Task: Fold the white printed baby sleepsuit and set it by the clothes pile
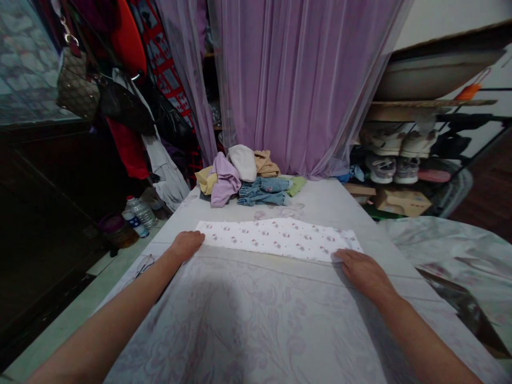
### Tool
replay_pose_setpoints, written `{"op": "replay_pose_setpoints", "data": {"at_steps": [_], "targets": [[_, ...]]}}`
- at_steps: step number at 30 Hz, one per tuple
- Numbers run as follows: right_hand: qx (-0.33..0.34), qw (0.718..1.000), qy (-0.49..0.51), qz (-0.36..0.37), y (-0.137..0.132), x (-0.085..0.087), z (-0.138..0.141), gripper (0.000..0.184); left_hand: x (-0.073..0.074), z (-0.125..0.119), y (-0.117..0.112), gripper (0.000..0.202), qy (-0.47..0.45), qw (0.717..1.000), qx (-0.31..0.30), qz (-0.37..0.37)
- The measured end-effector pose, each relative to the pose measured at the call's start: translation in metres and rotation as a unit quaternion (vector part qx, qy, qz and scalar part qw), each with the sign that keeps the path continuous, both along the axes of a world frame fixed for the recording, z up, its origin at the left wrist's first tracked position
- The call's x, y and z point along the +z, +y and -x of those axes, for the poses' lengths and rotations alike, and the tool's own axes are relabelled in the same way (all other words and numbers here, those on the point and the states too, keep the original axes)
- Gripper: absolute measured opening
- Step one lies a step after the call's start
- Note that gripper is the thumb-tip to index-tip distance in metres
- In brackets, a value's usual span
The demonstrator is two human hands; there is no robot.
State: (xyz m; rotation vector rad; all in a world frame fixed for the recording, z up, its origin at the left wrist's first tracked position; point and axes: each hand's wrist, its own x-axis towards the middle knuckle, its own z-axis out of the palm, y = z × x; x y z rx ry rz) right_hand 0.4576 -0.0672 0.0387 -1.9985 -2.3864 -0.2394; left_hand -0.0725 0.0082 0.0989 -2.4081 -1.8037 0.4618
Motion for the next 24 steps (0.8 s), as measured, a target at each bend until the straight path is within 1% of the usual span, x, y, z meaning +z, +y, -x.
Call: {"op": "replay_pose_setpoints", "data": {"at_steps": [3, 6, 9, 11, 14, 17, 20, 22, 24], "targets": [[0.008, 1.0, -0.005, 0.027, 0.008, 0.002, -0.015, 0.043, -0.001, -0.011, 0.0, 0.031, 0.007, 1.0, 0.017, -0.008], [0.005, 1.0, 0.001, 0.024, 0.015, -0.004, -0.024, 0.043, -0.002, -0.018, -0.002, 0.031, 0.005, 0.999, 0.041, -0.02], [-0.009, 1.0, 0.012, 0.02, 0.015, -0.012, -0.027, 0.042, -0.001, -0.018, -0.005, 0.029, -0.003, 0.997, 0.068, -0.033], [-0.006, 1.0, 0.027, 0.001, 0.012, -0.017, -0.023, 0.041, 0.001, -0.017, -0.005, 0.028, -0.009, 0.995, 0.087, -0.042], [-0.01, 0.998, 0.05, -0.034, 0.004, -0.022, -0.008, 0.043, 0.004, -0.015, 0.0, 0.029, -0.018, 0.991, 0.114, -0.061], [-0.059, 0.995, 0.061, -0.046, -0.003, -0.024, 0.015, 0.051, 0.008, -0.016, 0.008, 0.031, -0.027, 0.988, 0.13, -0.084], [-0.108, 0.991, 0.067, -0.045, -0.002, -0.024, 0.041, 0.058, 0.014, -0.02, 0.017, 0.032, -0.035, 0.985, 0.126, -0.112], [-0.114, 0.989, 0.066, -0.061, 0.002, -0.024, 0.054, 0.059, 0.021, -0.022, 0.022, 0.033, -0.039, 0.984, 0.114, -0.131], [-0.106, 0.989, 0.061, -0.082, 0.007, -0.022, 0.061, 0.054, 0.03, -0.022, 0.028, 0.036, -0.043, 0.983, 0.101, -0.146]]}}
